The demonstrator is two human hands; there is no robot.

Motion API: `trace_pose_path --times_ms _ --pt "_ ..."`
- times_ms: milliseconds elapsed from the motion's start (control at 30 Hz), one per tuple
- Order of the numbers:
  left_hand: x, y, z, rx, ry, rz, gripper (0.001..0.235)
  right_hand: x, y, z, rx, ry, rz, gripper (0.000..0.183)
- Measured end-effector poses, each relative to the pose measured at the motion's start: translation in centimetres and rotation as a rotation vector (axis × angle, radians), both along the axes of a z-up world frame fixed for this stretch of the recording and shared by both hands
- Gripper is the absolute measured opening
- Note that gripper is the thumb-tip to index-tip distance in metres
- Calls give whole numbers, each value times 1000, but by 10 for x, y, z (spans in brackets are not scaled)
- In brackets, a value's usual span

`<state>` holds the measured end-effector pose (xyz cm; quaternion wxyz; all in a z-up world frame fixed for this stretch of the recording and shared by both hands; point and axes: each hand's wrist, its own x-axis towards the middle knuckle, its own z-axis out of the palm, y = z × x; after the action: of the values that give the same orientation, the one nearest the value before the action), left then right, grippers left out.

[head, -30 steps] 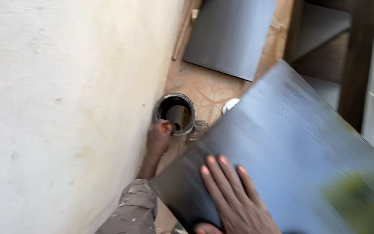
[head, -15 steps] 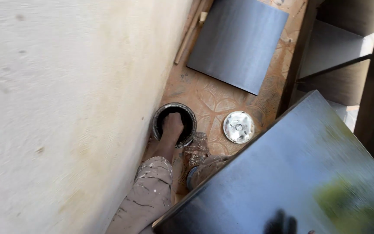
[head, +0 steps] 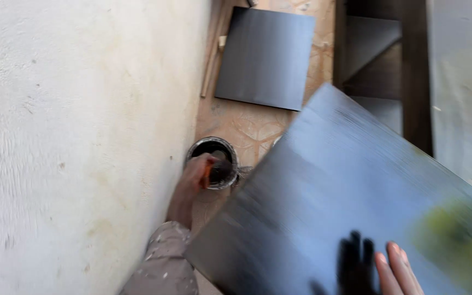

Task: Applying dark wood stain to wooden furniture panels using a sponge applicator

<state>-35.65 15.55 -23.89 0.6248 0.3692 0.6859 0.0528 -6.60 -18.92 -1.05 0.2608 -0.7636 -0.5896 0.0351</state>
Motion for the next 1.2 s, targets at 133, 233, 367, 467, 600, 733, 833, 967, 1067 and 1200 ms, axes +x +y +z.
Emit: trace_pose_path --times_ms 133,233,367,467,600,733,833,967,1067,1200 --pt "-26 -30 76 173 -436 446 21 -5 -27 34 -34 -178 -53 65" --pt "-27 -83 184 418 -604 426 17 5 -63 52 -223 -145 17 96" --pt "4 -150 295 579 -776 339 2 11 -81 63 -268 -26 -88 86" --pt "85 -202 321 436 -704 110 27 14 -83 71 -222 43 -188 80" --pt "174 -233 313 833 -77 -303 20 27 -97 76 -209 106 -241 73" --pt "238 -252 298 1044 45 -594 12 31 -108 76 -116 203 -330 71" --pt "221 -260 287 1146 170 -877 13 35 -112 76 -59 257 -375 75" --pt "138 -155 283 1151 387 -505 20 46 -103 75 26 678 -553 85" --pt "128 -120 251 1436 493 -471 11 47 -94 95 77 1134 -686 82" --pt "242 -276 285 1254 285 -776 21 68 -104 47 322 1309 -599 94"
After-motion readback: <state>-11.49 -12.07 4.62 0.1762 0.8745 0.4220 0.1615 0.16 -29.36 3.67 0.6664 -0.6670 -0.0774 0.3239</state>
